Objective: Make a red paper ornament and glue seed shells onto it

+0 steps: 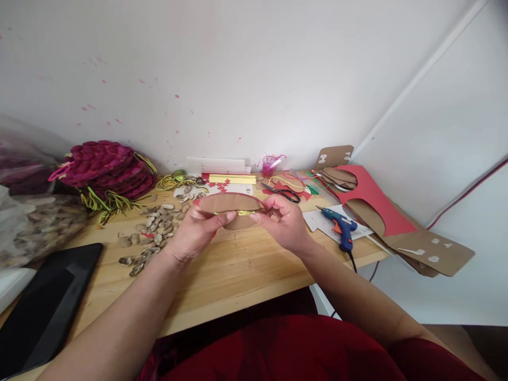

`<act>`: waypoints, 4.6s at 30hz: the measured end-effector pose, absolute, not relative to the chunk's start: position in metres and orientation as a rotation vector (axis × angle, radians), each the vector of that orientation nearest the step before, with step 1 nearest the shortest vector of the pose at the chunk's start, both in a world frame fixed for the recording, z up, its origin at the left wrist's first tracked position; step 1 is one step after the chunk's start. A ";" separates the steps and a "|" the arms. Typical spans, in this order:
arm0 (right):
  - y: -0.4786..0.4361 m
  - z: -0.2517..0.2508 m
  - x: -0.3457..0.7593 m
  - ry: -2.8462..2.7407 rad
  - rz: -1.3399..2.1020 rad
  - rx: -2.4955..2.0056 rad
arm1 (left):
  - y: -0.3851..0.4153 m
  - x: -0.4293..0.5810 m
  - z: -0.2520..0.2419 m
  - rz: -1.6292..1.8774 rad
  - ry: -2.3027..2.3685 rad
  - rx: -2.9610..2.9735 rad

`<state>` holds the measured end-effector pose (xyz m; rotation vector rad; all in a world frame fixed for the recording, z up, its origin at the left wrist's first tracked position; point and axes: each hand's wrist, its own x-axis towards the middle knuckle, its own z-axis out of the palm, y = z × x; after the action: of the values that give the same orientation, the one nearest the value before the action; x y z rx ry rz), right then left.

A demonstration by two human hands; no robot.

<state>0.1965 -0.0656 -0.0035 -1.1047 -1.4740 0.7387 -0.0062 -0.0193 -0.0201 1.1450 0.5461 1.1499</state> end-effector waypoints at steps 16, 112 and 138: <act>-0.071 0.009 0.210 -1.397 0.371 -1.075 | -0.004 -0.010 -0.015 1.248 0.737 0.881; -0.115 0.008 0.233 -1.294 1.114 -1.130 | -0.036 -0.007 -0.017 1.316 0.666 2.216; -0.116 0.027 0.267 -0.829 0.144 -0.982 | -0.040 -0.016 -0.004 1.588 0.245 2.684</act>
<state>0.2675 -0.1164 0.0265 -0.9815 -0.8288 0.1439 -0.0156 -0.0401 -0.0037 2.6842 0.2448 1.5884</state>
